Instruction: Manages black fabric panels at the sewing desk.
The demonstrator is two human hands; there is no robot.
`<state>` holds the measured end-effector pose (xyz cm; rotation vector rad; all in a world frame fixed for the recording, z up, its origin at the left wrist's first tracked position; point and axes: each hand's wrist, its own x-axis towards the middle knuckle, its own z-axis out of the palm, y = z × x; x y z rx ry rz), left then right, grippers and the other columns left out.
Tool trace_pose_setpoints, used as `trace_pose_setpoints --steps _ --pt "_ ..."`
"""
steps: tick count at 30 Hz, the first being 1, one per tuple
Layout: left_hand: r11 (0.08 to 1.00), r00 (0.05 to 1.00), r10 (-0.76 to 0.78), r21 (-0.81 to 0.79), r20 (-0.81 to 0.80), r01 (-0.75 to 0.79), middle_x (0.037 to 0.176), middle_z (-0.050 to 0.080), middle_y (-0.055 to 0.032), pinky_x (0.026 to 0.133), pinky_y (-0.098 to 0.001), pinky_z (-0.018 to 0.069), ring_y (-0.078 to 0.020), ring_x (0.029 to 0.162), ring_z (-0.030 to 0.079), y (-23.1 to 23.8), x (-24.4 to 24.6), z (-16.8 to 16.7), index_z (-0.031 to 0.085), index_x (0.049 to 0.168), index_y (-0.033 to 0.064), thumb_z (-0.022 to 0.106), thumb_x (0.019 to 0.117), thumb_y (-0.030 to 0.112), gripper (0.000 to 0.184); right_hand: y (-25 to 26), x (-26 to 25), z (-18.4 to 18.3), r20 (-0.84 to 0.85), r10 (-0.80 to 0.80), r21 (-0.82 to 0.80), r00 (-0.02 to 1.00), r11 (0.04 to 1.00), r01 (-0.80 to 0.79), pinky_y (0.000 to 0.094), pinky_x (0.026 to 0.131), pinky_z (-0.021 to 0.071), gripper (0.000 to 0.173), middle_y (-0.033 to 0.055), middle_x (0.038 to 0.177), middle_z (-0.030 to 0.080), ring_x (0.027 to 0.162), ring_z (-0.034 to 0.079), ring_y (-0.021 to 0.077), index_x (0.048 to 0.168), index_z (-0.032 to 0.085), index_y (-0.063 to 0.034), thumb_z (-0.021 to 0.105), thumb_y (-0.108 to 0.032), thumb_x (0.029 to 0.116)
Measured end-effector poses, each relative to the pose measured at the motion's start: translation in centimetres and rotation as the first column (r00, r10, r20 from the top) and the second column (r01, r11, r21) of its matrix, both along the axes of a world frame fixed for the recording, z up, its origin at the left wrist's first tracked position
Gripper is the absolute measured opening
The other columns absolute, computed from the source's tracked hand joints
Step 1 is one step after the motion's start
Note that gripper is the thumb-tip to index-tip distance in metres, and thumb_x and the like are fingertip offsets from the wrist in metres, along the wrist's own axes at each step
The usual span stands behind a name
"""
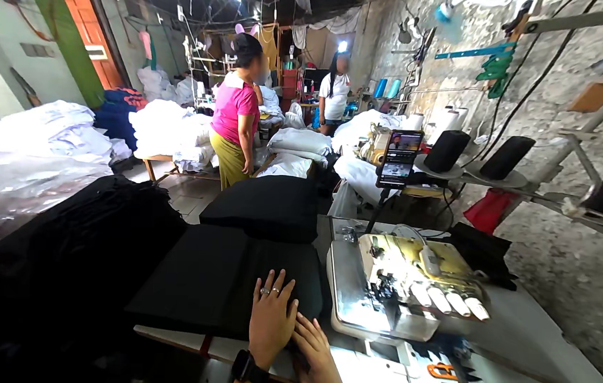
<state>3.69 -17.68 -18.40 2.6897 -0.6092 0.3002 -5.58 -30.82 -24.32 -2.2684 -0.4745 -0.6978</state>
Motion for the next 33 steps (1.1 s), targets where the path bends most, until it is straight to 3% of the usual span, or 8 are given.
trace_pose_setpoints --steps 33 --pt "1.000 1.000 0.001 -0.003 0.013 -0.001 0.162 0.043 0.0037 0.125 -0.0574 0.0159 -0.0252 0.154 0.031 0.02 0.00 -0.11 0.061 0.144 0.0280 0.047 0.1037 0.043 0.046 0.15 -0.03 0.00 0.002 -0.007 0.007 1.000 1.000 0.007 0.0568 0.121 0.0329 0.042 0.0061 0.138 0.067 0.141 0.051 0.0260 0.126 0.074 -0.0096 0.071 -0.004 0.0838"
